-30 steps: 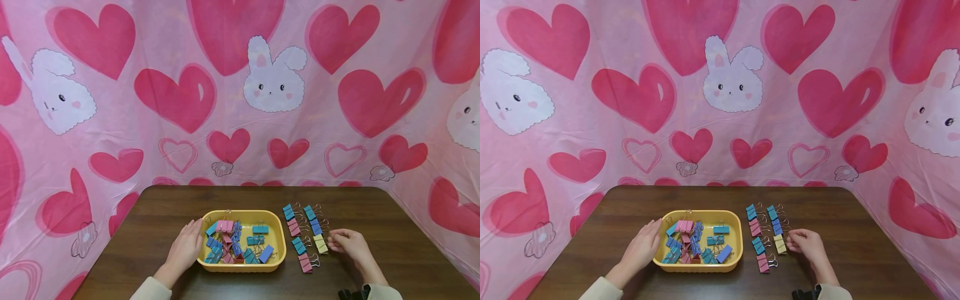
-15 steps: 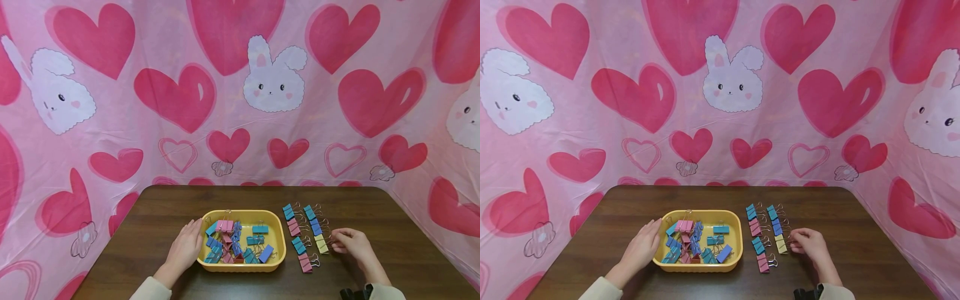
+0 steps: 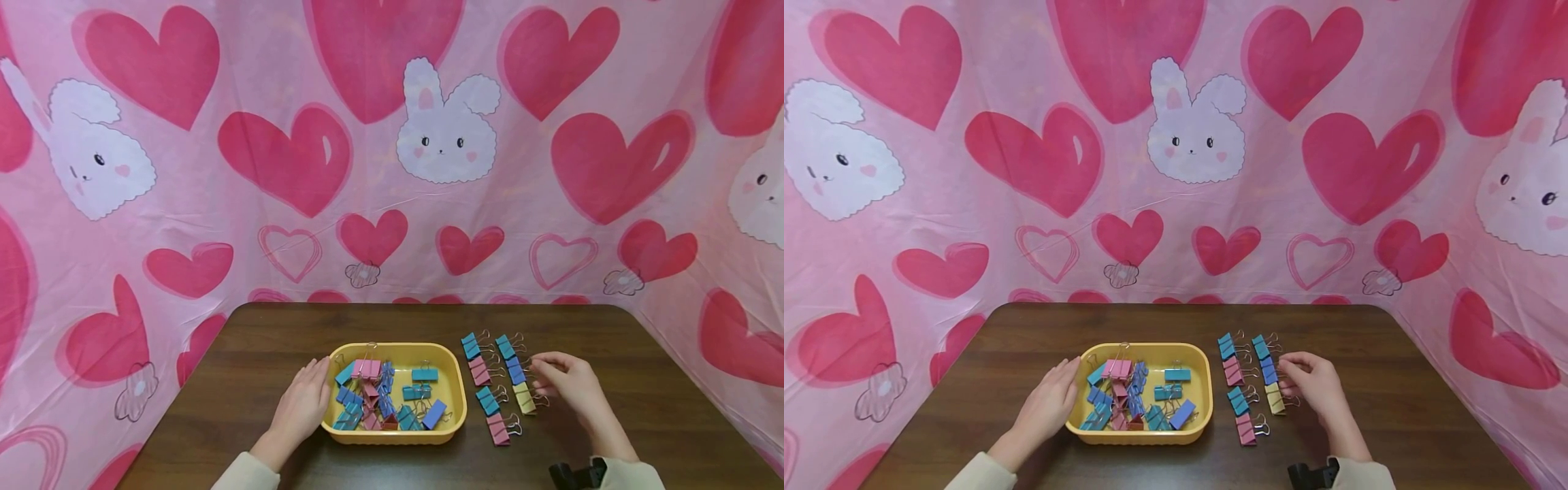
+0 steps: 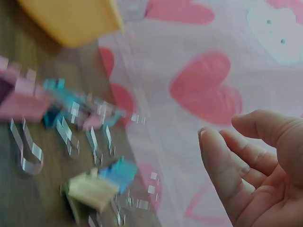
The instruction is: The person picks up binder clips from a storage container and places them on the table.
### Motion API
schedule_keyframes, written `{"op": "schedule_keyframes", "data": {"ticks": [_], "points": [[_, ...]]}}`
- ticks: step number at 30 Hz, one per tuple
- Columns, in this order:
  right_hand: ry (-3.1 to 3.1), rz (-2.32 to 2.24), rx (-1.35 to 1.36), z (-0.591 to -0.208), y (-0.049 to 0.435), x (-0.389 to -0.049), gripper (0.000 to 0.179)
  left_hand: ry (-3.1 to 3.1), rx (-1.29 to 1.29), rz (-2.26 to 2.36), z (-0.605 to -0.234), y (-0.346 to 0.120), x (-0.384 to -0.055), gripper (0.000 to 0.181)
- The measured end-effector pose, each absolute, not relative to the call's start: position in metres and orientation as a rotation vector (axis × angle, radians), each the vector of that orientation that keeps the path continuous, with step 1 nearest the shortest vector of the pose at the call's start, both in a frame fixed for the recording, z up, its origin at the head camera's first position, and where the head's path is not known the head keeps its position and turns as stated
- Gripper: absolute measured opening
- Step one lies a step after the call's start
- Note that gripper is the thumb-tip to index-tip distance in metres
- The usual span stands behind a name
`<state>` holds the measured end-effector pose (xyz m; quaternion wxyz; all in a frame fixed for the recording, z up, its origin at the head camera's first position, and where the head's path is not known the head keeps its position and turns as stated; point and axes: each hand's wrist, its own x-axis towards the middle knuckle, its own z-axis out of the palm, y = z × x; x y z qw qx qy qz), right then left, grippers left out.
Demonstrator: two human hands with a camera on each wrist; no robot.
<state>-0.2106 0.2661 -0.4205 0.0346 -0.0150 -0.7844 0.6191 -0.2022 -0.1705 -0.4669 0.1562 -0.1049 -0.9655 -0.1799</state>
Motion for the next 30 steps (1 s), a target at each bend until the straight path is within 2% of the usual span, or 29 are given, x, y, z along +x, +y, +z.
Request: {"op": "schedule_keyframes", "data": {"ticks": [15, 20, 30], "points": [[-2.552, 1.847, 0.282, -0.396, 0.193, -0.229, 0.027, -2.780, -0.286, -0.521, -0.467, -0.171, -0.202, 0.044], [-2.566, 1.844, 0.392, -0.402, 0.174, -0.242, 0.025, -2.780, -0.288, -0.525, -0.467, -0.171, -0.202, 0.044], [-2.655, 1.753, 0.400, -0.420, 0.141, -0.261, 0.018, -2.784, -0.288, -0.528, -0.468, -0.171, -0.203, 0.044]]}}
